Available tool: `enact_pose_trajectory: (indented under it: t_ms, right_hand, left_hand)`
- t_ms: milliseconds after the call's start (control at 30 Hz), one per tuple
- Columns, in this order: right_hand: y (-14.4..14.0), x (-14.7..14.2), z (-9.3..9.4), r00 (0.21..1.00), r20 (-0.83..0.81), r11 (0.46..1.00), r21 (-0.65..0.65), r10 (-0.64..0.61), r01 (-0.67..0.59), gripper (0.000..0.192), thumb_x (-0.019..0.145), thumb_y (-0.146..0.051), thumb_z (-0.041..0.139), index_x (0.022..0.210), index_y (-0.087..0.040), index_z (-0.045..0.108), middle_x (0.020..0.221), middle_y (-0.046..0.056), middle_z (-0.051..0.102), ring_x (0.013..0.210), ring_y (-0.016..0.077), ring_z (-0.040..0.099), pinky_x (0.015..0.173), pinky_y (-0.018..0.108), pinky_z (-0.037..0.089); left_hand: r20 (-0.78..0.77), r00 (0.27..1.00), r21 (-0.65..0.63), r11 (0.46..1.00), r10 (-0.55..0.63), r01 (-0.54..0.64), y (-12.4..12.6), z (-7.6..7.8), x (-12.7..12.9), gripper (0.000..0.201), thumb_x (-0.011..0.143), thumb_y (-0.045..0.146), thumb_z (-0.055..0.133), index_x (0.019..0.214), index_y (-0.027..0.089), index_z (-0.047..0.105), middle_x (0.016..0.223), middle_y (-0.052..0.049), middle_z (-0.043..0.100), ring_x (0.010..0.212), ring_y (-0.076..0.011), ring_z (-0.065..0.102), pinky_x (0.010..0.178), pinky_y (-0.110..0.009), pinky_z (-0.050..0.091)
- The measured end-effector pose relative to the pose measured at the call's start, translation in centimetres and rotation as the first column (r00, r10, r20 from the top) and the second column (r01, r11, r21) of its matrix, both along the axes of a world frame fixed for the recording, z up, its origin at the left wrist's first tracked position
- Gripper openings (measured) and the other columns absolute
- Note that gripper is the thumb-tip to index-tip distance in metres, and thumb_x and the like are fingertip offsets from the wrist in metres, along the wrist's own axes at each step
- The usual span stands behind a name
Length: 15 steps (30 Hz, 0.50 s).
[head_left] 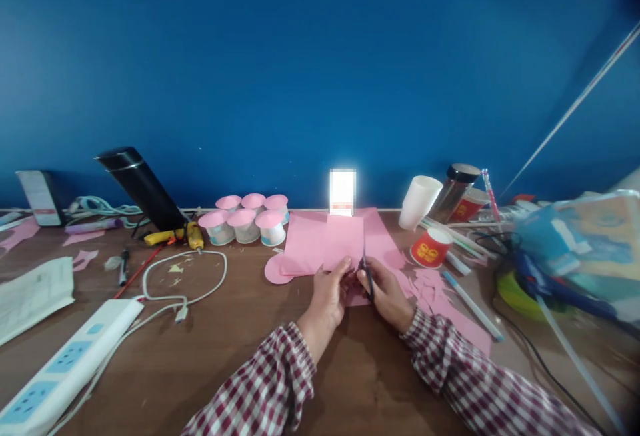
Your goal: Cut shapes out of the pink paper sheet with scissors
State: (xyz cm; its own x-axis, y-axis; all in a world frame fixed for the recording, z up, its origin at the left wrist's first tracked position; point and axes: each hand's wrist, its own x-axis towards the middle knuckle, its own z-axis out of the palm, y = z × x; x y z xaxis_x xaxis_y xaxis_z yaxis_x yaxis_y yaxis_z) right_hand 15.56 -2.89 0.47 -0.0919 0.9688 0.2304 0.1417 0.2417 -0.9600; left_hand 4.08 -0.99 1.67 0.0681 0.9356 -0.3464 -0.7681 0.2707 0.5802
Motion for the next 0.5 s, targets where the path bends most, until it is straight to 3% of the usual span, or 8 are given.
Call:
enact_pose_trajectory:
  t_ms: [267, 500]
  right_hand:
    - [-0.07, 0.01, -0.08, 1.000, 0.008, 1.000, -0.002, 0.012, -0.012, 0.034, 0.089, -0.042, 0.053, 0.113, -0.017, 0.056, 0.089, 0.006, 0.065, 0.072, 0.0159, 0.059, 0.058, 0.024, 0.049]
    - [-0.10, -0.09, 0.14, 1.000, 0.021, 1.000, 0.002, -0.009, 0.009, 0.036, 0.087, -0.042, 0.055, 0.113, -0.017, 0.058, 0.089, 0.006, 0.067, 0.064, 0.0143, 0.058, 0.057, 0.025, 0.049]
  left_hand:
    - [0.001, 1.000, -0.011, 1.000, 0.024, -0.024, 0.03, 0.08, 0.11, 0.028, 0.054, 0.016, 0.082, 0.072, 0.010, 0.063, 0.063, -0.004, 0.068, 0.056, -0.0124, 0.064, 0.057, -0.021, 0.051]
    - [-0.021, 0.999, -0.015, 0.999, 0.031, -0.032, 0.03, -0.14, 0.13, 0.029, 0.056, 0.015, 0.081, 0.078, 0.011, 0.062, 0.066, -0.004, 0.069, 0.058, -0.0132, 0.065, 0.059, -0.023, 0.052]
